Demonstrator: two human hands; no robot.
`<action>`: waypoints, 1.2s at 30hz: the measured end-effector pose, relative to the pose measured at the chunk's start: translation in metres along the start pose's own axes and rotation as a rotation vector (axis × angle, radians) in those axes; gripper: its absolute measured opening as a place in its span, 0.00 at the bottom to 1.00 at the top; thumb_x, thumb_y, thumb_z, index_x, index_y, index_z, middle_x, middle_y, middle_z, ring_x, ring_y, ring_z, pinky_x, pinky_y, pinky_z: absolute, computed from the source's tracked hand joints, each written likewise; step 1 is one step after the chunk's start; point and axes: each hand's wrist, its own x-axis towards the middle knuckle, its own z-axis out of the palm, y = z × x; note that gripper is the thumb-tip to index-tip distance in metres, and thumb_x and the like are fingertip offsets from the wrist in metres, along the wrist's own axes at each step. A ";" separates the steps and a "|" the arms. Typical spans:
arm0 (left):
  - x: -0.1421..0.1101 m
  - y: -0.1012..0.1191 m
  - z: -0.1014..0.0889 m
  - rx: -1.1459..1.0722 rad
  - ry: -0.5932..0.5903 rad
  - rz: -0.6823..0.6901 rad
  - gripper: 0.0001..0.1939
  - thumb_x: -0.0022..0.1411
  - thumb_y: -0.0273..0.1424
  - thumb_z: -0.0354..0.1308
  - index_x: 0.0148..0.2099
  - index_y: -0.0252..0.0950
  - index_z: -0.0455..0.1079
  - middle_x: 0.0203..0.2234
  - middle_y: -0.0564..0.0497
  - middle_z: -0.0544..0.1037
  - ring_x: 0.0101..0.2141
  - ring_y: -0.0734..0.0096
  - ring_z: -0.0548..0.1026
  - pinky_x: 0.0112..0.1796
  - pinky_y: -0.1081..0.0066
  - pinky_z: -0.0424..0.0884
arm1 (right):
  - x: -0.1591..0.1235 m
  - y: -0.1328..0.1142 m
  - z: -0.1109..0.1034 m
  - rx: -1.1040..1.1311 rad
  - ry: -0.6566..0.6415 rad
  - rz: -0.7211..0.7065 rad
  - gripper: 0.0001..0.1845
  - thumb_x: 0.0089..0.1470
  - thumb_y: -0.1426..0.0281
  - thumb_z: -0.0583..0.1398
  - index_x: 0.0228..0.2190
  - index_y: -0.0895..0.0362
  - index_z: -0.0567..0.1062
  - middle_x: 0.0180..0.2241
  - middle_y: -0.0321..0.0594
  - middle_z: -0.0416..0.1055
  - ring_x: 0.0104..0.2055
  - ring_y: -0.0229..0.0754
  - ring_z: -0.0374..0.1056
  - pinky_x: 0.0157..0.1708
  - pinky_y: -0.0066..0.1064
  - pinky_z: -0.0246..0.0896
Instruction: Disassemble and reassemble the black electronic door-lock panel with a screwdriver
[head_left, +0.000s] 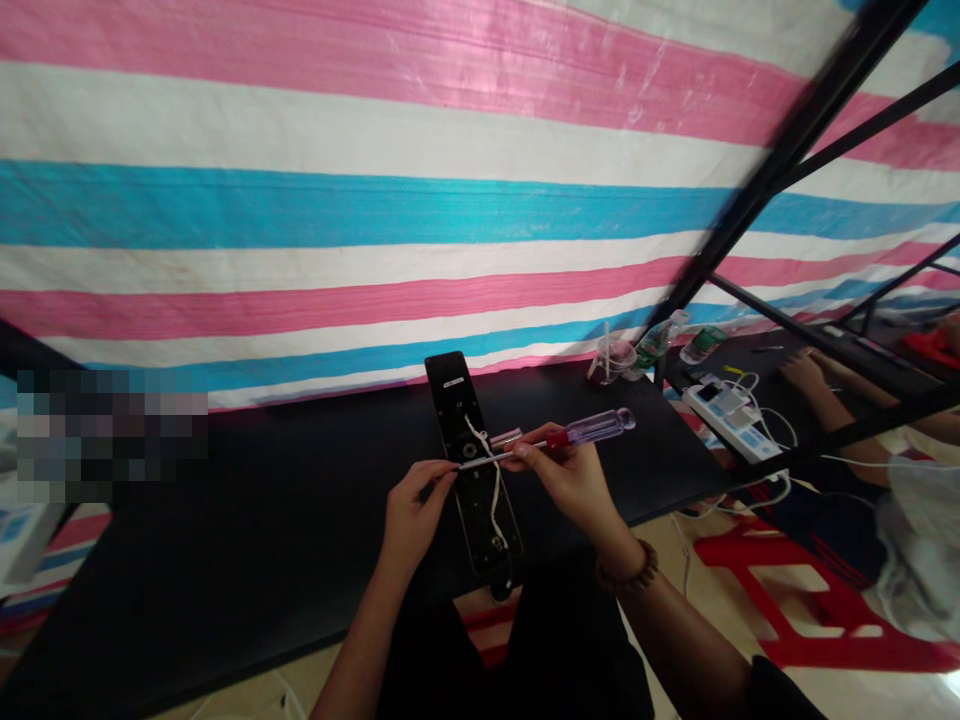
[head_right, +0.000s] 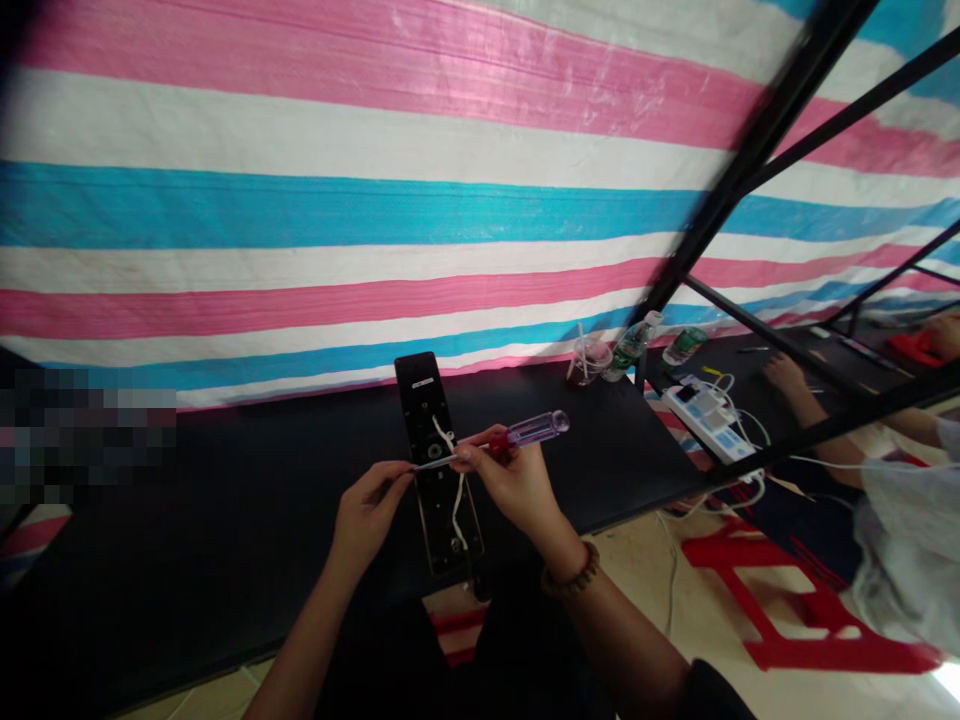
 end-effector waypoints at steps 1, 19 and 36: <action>-0.001 0.001 0.000 0.011 -0.008 0.010 0.10 0.59 0.39 0.61 0.38 0.40 0.80 0.35 0.47 0.81 0.38 0.63 0.78 0.44 0.64 0.73 | 0.000 -0.002 -0.001 -0.020 -0.012 -0.003 0.17 0.46 0.55 0.70 0.27 0.56 0.78 0.27 0.39 0.80 0.31 0.46 0.79 0.36 0.37 0.79; -0.003 -0.015 0.011 0.176 0.229 -0.072 0.22 0.58 0.41 0.61 0.53 0.39 0.75 0.44 0.44 0.78 0.36 0.64 0.76 0.38 0.64 0.73 | 0.013 0.026 0.010 -0.279 -0.026 -0.171 0.09 0.56 0.62 0.64 0.30 0.55 0.78 0.29 0.39 0.79 0.33 0.43 0.77 0.35 0.32 0.73; -0.013 -0.031 0.034 0.146 0.144 -0.158 0.23 0.63 0.39 0.55 0.55 0.32 0.75 0.47 0.41 0.81 0.47 0.56 0.80 0.48 0.60 0.74 | 0.030 0.048 0.028 -0.585 -0.096 -0.233 0.06 0.60 0.66 0.61 0.32 0.52 0.77 0.32 0.38 0.80 0.36 0.43 0.78 0.37 0.31 0.70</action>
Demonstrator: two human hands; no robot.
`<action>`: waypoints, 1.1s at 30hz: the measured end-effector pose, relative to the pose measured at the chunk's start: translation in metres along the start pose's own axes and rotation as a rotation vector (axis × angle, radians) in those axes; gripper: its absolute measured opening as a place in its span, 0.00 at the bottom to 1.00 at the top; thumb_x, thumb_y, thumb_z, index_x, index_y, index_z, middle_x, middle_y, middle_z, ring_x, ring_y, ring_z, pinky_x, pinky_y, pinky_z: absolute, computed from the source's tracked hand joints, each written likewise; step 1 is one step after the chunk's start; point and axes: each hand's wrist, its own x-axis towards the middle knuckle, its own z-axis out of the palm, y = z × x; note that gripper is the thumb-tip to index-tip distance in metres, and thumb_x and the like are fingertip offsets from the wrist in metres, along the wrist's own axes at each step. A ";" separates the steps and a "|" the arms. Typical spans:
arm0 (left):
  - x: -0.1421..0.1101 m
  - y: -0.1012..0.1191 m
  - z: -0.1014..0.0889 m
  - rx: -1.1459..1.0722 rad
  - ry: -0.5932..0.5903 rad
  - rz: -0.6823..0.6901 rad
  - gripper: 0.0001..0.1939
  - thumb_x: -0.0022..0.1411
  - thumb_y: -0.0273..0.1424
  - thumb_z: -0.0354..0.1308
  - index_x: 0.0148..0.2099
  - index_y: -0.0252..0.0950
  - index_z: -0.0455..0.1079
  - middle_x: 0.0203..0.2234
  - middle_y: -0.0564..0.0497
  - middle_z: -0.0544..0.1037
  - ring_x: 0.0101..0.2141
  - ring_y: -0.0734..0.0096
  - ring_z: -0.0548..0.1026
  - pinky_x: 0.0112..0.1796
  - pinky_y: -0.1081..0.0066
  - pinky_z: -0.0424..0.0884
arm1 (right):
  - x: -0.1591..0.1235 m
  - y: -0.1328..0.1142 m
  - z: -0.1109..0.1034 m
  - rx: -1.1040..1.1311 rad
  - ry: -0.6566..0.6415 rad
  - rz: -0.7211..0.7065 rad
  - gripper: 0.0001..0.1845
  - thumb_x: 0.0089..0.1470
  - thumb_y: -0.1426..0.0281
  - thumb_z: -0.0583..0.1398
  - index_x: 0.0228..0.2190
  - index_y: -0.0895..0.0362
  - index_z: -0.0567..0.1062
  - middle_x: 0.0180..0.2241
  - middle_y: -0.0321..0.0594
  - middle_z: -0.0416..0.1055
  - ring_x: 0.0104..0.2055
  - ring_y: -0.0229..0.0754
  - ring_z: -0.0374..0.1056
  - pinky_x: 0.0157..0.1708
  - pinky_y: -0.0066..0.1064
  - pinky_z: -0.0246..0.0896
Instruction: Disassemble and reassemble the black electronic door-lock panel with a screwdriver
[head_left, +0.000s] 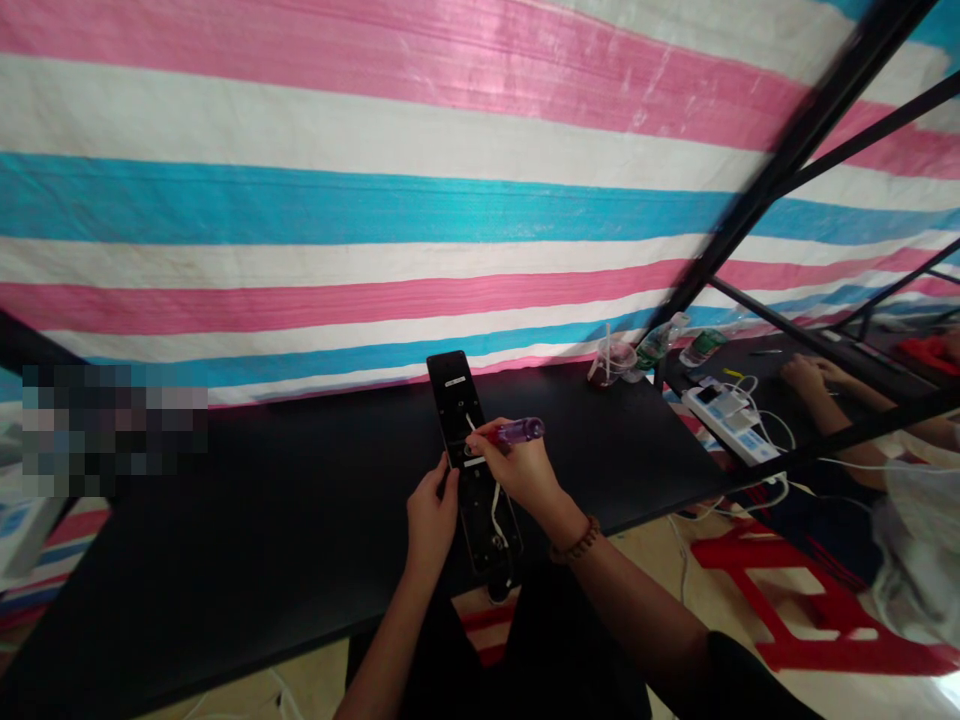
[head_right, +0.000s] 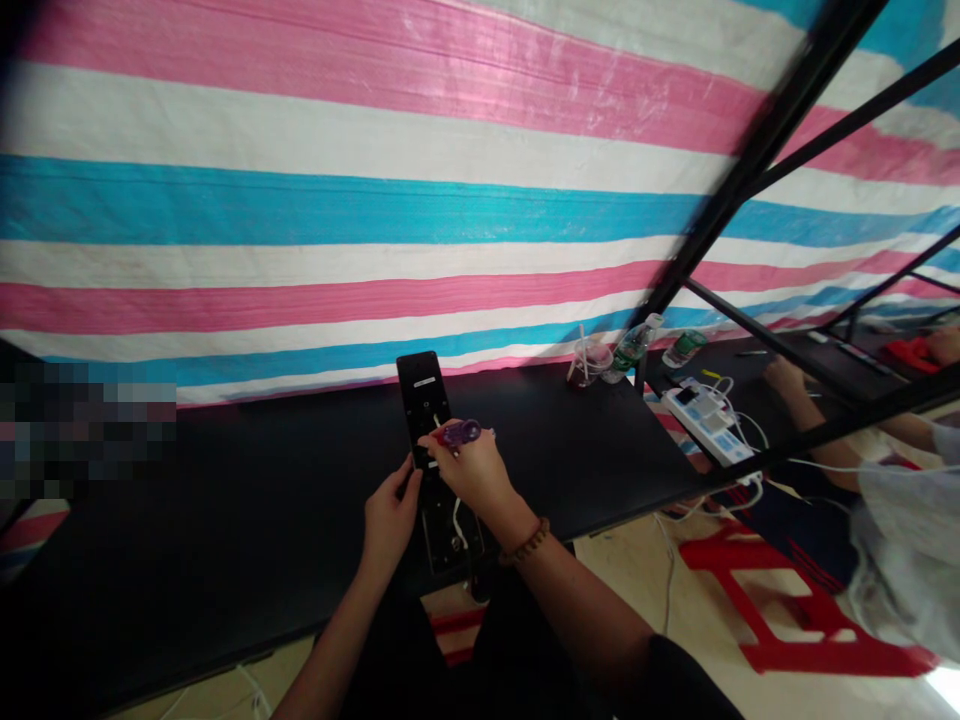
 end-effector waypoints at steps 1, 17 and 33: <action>0.000 0.000 0.000 0.001 0.002 0.000 0.23 0.63 0.39 0.55 0.55 0.32 0.75 0.47 0.41 0.81 0.46 0.56 0.80 0.47 0.61 0.74 | 0.000 0.000 0.000 0.003 -0.002 0.000 0.06 0.60 0.66 0.61 0.32 0.52 0.77 0.31 0.38 0.80 0.36 0.44 0.78 0.37 0.31 0.70; 0.000 0.001 -0.001 0.023 -0.018 -0.041 0.26 0.64 0.42 0.55 0.57 0.30 0.72 0.46 0.40 0.81 0.41 0.57 0.81 0.42 0.61 0.75 | 0.000 -0.009 -0.003 -0.020 -0.003 -0.010 0.05 0.59 0.67 0.62 0.32 0.53 0.78 0.31 0.39 0.80 0.35 0.44 0.78 0.36 0.32 0.70; 0.009 0.007 -0.007 0.017 0.093 0.059 0.23 0.63 0.41 0.57 0.57 0.35 0.72 0.45 0.43 0.78 0.37 0.64 0.77 0.37 0.65 0.74 | -0.006 -0.011 -0.007 0.082 0.042 -0.013 0.06 0.57 0.67 0.62 0.31 0.54 0.78 0.29 0.38 0.78 0.32 0.41 0.76 0.35 0.30 0.70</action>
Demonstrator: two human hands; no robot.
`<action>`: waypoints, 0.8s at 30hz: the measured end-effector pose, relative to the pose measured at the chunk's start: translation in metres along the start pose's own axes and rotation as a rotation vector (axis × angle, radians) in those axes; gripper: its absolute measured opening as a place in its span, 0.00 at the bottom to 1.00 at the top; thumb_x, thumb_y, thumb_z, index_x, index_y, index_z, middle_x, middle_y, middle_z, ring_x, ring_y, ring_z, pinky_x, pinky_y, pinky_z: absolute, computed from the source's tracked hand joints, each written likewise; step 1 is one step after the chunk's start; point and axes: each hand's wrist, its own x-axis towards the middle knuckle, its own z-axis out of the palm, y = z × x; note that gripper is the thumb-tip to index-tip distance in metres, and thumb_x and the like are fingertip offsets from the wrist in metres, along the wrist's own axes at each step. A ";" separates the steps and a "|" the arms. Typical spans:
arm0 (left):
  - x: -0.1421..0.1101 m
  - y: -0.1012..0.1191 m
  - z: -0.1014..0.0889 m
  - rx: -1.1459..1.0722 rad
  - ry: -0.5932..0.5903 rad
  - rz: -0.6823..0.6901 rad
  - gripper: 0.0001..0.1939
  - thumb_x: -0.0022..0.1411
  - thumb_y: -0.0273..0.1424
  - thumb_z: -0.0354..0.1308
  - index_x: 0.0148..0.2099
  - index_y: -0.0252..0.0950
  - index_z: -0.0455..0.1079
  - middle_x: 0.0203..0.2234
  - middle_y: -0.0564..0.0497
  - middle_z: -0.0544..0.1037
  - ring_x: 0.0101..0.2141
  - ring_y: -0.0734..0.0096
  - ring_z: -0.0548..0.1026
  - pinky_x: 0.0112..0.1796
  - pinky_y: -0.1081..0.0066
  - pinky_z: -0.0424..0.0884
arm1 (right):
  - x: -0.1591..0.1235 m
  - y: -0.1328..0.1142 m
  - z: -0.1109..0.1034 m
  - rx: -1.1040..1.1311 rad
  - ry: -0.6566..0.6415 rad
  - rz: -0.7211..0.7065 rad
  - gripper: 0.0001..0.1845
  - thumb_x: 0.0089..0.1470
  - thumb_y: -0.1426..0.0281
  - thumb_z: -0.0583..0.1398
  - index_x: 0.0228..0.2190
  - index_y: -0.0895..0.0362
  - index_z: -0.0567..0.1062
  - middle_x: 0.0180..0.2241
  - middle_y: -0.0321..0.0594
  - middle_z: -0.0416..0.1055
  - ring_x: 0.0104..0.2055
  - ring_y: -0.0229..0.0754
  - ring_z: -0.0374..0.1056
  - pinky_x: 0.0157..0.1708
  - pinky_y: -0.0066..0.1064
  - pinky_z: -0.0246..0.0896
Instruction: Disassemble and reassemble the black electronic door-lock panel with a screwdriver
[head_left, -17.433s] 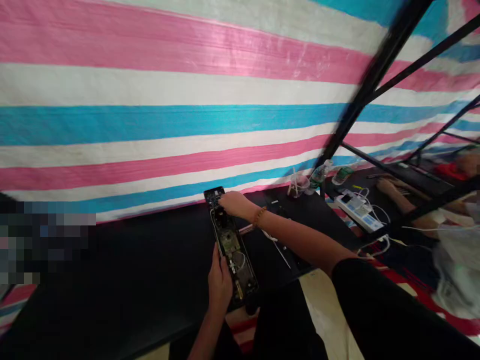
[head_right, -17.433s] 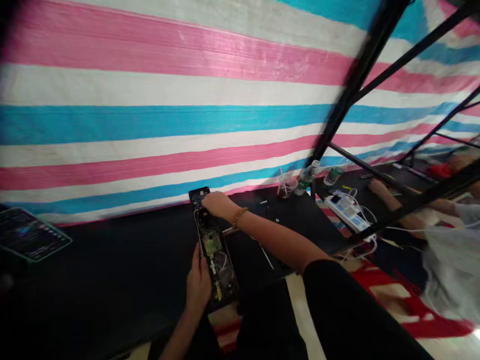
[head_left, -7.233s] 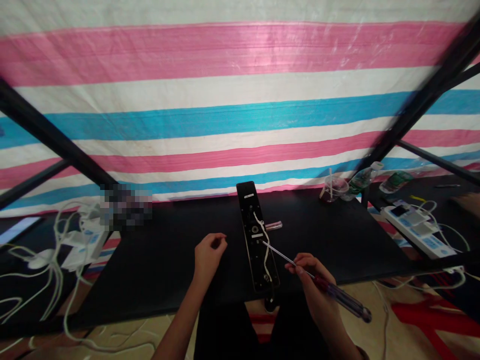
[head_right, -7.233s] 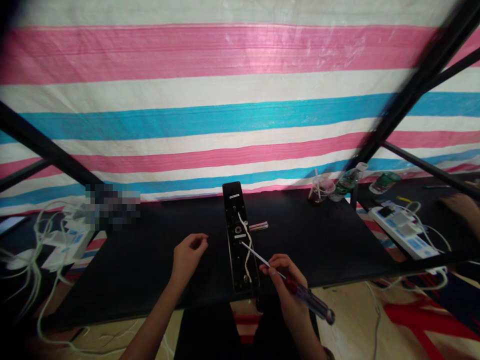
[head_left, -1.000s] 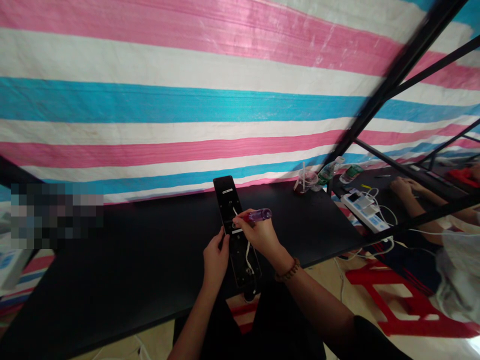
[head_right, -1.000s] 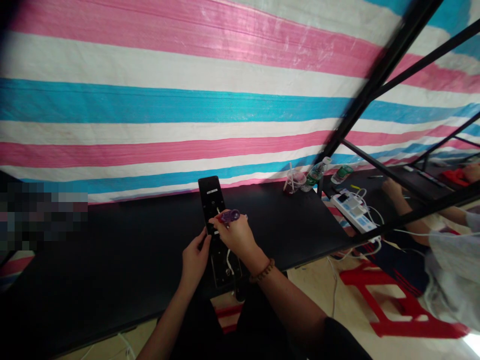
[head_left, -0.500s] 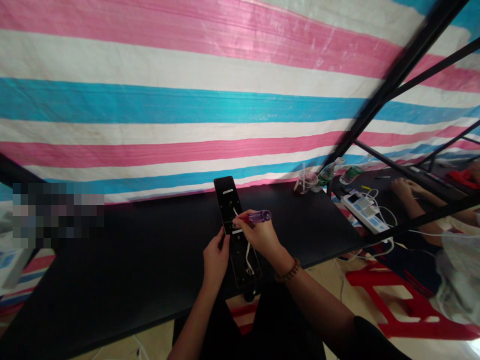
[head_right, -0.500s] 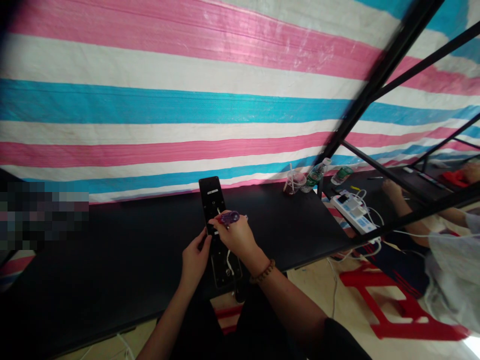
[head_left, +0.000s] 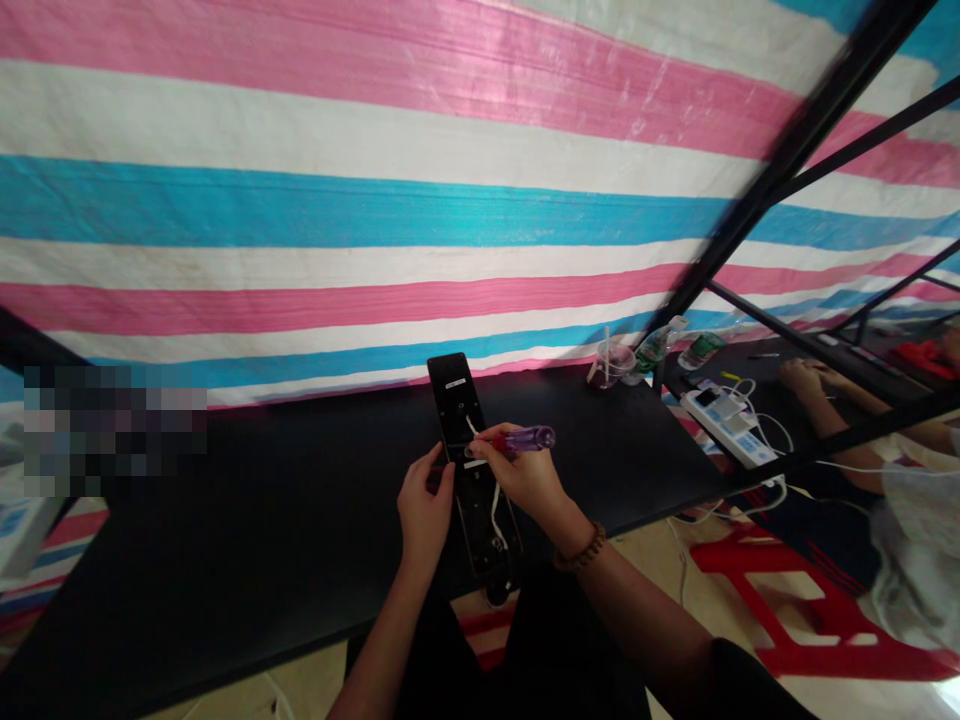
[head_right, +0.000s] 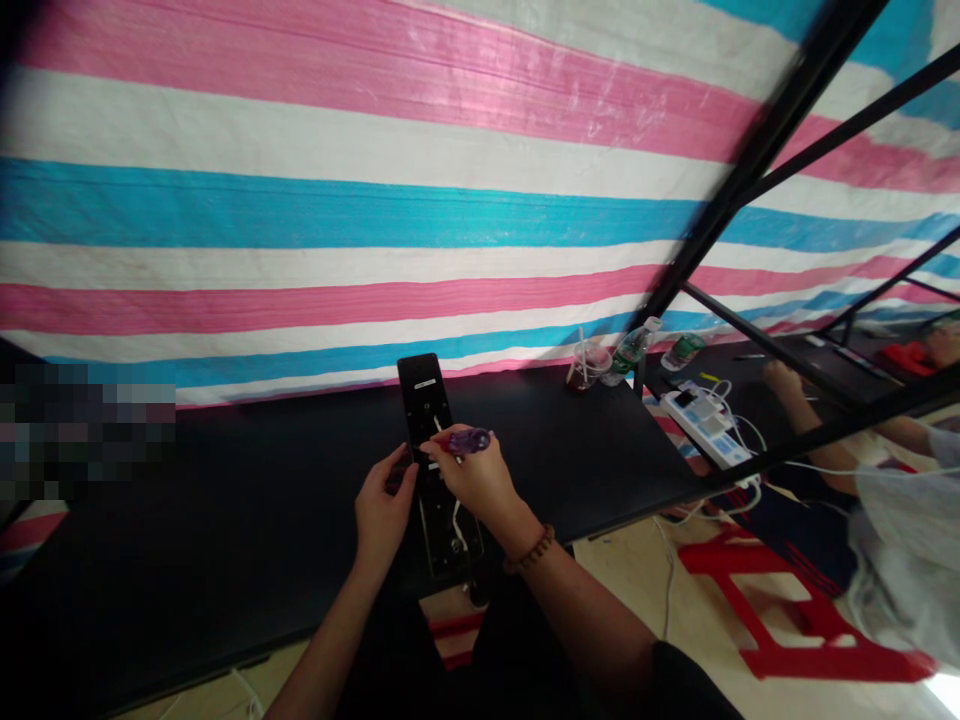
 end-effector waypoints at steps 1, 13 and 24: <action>0.003 0.003 -0.001 0.005 0.008 0.015 0.21 0.63 0.41 0.57 0.54 0.36 0.74 0.45 0.44 0.78 0.37 0.65 0.77 0.36 0.66 0.73 | -0.001 0.000 -0.001 0.025 0.005 0.000 0.06 0.57 0.66 0.62 0.31 0.54 0.78 0.29 0.38 0.78 0.32 0.41 0.76 0.35 0.30 0.70; 0.021 0.002 -0.005 0.111 -0.044 0.193 0.12 0.64 0.39 0.56 0.41 0.40 0.79 0.39 0.47 0.79 0.43 0.61 0.74 0.47 0.61 0.71 | -0.002 0.006 -0.008 0.180 -0.001 0.084 0.06 0.56 0.66 0.63 0.30 0.54 0.77 0.27 0.38 0.78 0.31 0.42 0.76 0.33 0.30 0.72; 0.028 0.000 -0.018 0.078 -0.145 0.353 0.09 0.64 0.37 0.58 0.41 0.42 0.79 0.42 0.47 0.78 0.47 0.61 0.73 0.48 0.60 0.71 | 0.013 -0.007 -0.028 0.183 -0.172 0.077 0.08 0.56 0.64 0.63 0.31 0.56 0.78 0.28 0.37 0.78 0.32 0.41 0.77 0.32 0.29 0.71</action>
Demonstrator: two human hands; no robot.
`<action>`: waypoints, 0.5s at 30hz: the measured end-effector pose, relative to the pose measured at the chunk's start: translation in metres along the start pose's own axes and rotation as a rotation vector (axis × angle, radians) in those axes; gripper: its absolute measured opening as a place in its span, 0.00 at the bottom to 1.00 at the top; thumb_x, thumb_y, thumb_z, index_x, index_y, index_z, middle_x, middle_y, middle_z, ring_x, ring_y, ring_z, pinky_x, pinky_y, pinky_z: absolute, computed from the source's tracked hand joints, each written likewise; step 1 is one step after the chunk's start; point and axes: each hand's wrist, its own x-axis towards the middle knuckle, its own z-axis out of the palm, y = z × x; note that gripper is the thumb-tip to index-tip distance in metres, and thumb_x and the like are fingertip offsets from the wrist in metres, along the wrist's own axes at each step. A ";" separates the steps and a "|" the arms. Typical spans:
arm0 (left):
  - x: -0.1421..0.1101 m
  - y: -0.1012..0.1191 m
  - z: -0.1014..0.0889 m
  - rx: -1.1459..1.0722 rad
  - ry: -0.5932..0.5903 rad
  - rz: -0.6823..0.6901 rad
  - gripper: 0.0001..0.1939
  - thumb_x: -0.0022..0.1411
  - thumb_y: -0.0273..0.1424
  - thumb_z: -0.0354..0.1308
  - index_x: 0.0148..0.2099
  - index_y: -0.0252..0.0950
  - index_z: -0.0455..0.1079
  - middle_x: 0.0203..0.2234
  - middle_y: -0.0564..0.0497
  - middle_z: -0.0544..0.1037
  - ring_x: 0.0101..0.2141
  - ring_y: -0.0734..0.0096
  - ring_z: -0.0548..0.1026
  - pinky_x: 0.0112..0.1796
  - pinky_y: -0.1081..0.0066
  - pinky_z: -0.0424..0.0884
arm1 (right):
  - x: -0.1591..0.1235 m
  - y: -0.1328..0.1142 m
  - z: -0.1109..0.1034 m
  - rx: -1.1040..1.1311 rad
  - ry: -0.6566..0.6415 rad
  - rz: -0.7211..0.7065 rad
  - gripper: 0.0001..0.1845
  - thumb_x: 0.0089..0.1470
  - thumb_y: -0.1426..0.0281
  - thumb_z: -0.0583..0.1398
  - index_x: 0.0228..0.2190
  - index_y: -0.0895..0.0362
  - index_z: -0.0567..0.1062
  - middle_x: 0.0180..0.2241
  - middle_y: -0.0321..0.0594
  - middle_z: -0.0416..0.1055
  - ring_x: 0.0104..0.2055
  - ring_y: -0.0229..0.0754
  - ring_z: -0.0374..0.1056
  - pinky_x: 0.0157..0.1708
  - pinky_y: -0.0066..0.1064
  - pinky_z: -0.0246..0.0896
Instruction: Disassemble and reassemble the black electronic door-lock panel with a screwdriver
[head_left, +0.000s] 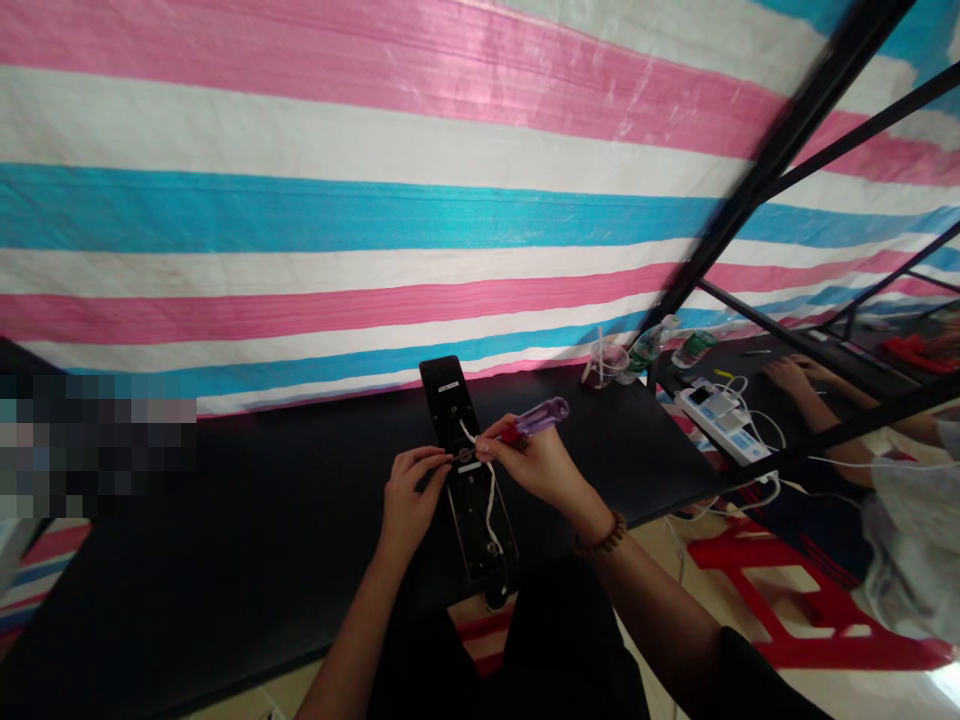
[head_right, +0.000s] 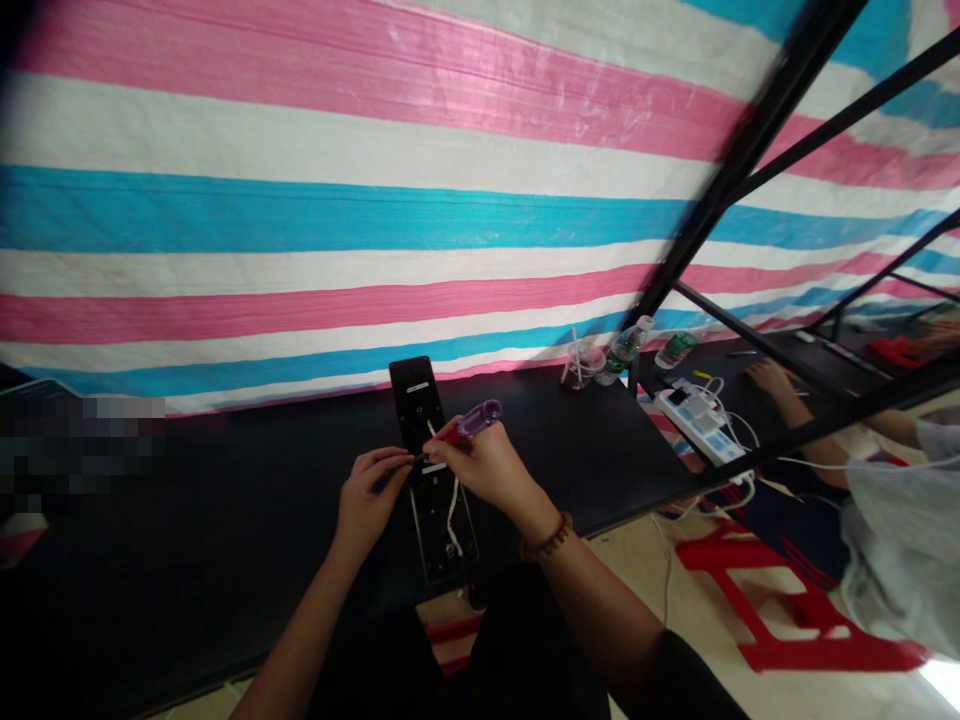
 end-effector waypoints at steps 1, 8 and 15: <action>-0.001 0.000 0.001 0.007 0.013 -0.020 0.10 0.63 0.38 0.58 0.43 0.42 0.78 0.45 0.47 0.78 0.48 0.60 0.73 0.48 0.60 0.71 | 0.000 -0.001 0.001 -0.027 0.000 -0.011 0.07 0.56 0.65 0.63 0.31 0.56 0.78 0.28 0.37 0.78 0.32 0.40 0.76 0.32 0.28 0.71; -0.019 -0.004 0.020 -0.049 0.109 -0.315 0.26 0.61 0.39 0.59 0.60 0.37 0.68 0.54 0.40 0.74 0.52 0.56 0.73 0.44 0.60 0.74 | 0.002 0.004 0.015 -0.232 0.047 -0.079 0.06 0.57 0.65 0.63 0.33 0.54 0.78 0.32 0.37 0.78 0.35 0.40 0.75 0.36 0.28 0.68; -0.029 -0.001 0.031 -0.066 0.111 -0.354 0.23 0.62 0.39 0.58 0.56 0.36 0.72 0.49 0.41 0.78 0.50 0.56 0.76 0.46 0.58 0.74 | 0.004 0.011 0.021 -0.267 0.059 -0.057 0.07 0.57 0.63 0.63 0.33 0.53 0.78 0.33 0.37 0.78 0.36 0.40 0.75 0.39 0.29 0.69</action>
